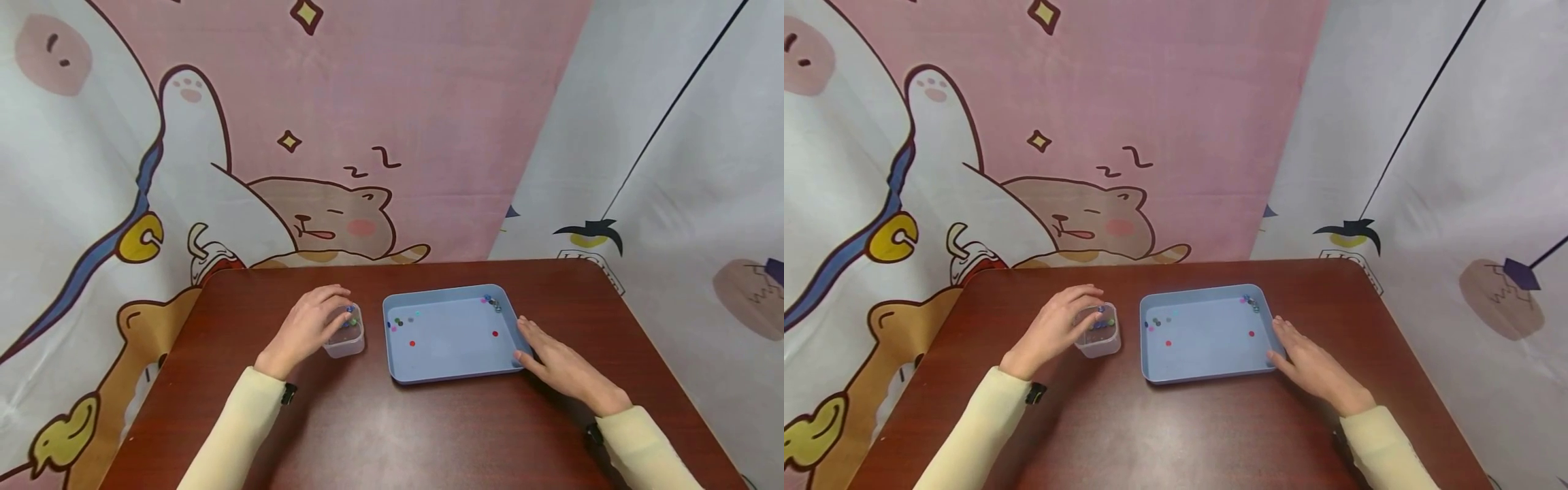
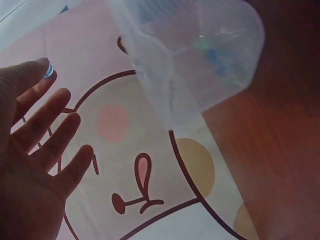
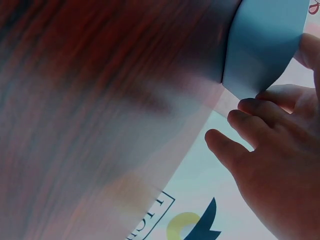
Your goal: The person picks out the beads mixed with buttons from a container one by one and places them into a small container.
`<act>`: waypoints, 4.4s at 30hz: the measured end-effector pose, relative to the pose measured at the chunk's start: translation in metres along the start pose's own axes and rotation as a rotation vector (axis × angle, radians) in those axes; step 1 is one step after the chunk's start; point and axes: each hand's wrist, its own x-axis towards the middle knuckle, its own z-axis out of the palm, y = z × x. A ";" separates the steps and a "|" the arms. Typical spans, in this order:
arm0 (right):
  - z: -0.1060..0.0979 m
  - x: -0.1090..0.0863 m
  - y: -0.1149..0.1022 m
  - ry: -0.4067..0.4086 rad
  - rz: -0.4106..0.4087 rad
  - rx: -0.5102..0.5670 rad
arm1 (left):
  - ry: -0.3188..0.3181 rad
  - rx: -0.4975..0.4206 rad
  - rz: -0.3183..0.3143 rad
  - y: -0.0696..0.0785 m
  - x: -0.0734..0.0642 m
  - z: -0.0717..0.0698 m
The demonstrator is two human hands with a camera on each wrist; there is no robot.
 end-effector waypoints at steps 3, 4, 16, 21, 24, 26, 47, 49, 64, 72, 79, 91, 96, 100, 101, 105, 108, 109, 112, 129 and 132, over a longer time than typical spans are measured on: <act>0.000 0.000 0.001 0.001 -0.002 0.002 | 0.014 0.056 0.039 -0.004 -0.003 0.004; 0.000 0.000 0.001 0.002 -0.004 0.002 | 0.022 0.069 0.052 -0.005 -0.005 0.005; -0.001 -0.001 0.000 0.014 -0.017 0.004 | -0.010 0.164 0.131 -0.016 -0.020 0.016; -0.001 -0.001 0.001 0.009 -0.015 0.003 | -0.036 0.179 0.121 -0.018 -0.023 0.018; 0.000 -0.001 0.001 0.006 -0.010 0.002 | -0.047 0.186 0.108 -0.018 -0.024 0.019; 0.000 -0.001 0.001 0.008 -0.011 0.001 | -0.055 0.186 0.100 -0.018 -0.024 0.019; -0.002 -0.001 0.000 0.013 -0.012 0.005 | -0.042 0.073 0.011 -0.008 -0.018 0.020; -0.002 -0.001 0.000 0.011 -0.012 0.007 | -0.035 0.050 0.005 -0.003 -0.016 0.020; 0.002 0.000 0.002 0.032 -0.022 -0.005 | 0.014 -0.129 0.099 0.049 0.013 0.027; 0.002 -0.001 0.000 0.041 -0.022 -0.009 | -0.038 -0.265 0.145 0.081 0.041 0.035; 0.002 0.000 0.002 0.026 -0.017 -0.006 | -0.095 -0.342 0.136 0.102 0.068 0.044; 0.001 -0.001 0.000 0.028 -0.002 -0.008 | -0.246 -0.425 0.098 0.121 0.107 0.067; 0.003 -0.001 0.000 0.032 0.007 -0.013 | -0.266 -0.406 0.104 0.125 0.122 0.079; 0.002 -0.001 0.000 0.038 -0.005 -0.013 | -0.290 -0.332 0.136 0.129 0.132 0.088; 0.002 -0.001 0.000 0.040 -0.008 -0.012 | -0.297 -0.305 0.148 0.131 0.134 0.091; 0.001 -0.001 0.001 0.038 -0.020 -0.020 | -0.324 -0.179 0.200 0.134 0.142 0.107; 0.001 0.000 0.001 0.038 -0.027 -0.027 | -0.350 -0.096 0.224 0.136 0.147 0.120; 0.001 0.000 0.001 0.037 -0.027 -0.030 | -0.360 -0.077 0.228 0.137 0.149 0.124; 0.002 0.000 0.002 0.039 -0.032 -0.035 | -0.395 -0.015 0.236 0.138 0.152 0.137; 0.003 -0.001 0.002 0.044 -0.042 -0.030 | -0.430 0.194 0.272 0.146 0.168 0.175; 0.002 -0.002 0.001 0.045 -0.033 -0.026 | -0.427 0.190 0.282 0.149 0.171 0.178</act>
